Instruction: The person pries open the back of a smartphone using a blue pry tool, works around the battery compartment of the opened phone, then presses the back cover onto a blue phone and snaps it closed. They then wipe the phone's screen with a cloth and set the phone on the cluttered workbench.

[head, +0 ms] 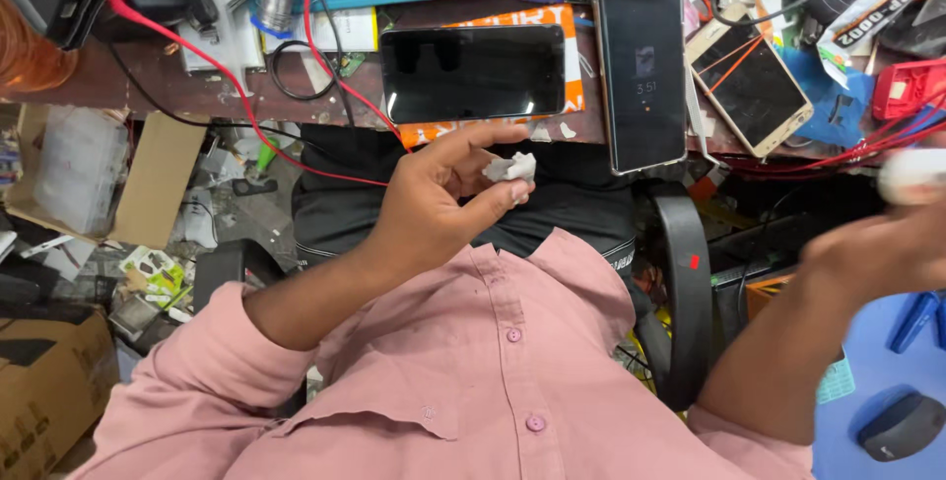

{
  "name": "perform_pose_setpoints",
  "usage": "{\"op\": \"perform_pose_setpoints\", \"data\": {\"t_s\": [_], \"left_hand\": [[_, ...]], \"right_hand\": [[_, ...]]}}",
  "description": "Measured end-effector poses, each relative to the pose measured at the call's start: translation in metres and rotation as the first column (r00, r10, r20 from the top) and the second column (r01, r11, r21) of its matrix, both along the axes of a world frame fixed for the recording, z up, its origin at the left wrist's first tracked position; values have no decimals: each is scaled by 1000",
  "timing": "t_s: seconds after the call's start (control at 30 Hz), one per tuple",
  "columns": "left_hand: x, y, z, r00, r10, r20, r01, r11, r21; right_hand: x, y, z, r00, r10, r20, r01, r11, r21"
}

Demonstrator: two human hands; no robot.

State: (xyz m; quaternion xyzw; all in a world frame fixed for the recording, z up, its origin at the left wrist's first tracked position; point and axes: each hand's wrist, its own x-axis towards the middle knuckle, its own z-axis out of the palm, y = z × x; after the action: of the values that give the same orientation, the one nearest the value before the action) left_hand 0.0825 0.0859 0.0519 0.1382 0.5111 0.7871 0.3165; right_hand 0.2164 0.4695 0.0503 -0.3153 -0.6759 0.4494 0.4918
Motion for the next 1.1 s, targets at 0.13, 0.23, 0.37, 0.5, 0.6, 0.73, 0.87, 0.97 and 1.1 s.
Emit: {"op": "perform_pose_setpoints", "data": {"t_s": [0.13,0.23,0.37,0.5,0.6,0.73,0.87,0.97,1.1], "left_hand": [[1,1,-6,999,18,38,-18,1000,19],[1,-2,-10,999,13,44,-12,999,-32],[-2,-4,-14,993,-5,120,2,1000,21],[-2,-7,-15,984,-35,173,29,999,35],[-2,-9,-15,988,-45,146,40,999,33],[-3,-10,-17,984,-47,173,38,998,54],[-2,-11,-19,986,-47,162,39,998,54],[-2,-12,-19,988,-47,147,41,998,44],[-3,-12,-20,989,-42,145,35,998,52]], "right_hand": [[3,-105,-2,872,489,-2,-489,872,22],[0,-147,6,739,670,61,-667,742,-67],[-7,-163,18,644,706,294,-754,651,90],[-12,-162,35,647,561,516,-757,553,347],[-15,-165,46,645,527,553,-760,519,392],[-20,-169,55,644,514,566,-762,491,422],[-23,-171,61,643,514,568,-766,445,464],[-22,-171,64,647,494,581,-762,434,480],[-20,-172,65,656,482,581,-755,434,492]]}}
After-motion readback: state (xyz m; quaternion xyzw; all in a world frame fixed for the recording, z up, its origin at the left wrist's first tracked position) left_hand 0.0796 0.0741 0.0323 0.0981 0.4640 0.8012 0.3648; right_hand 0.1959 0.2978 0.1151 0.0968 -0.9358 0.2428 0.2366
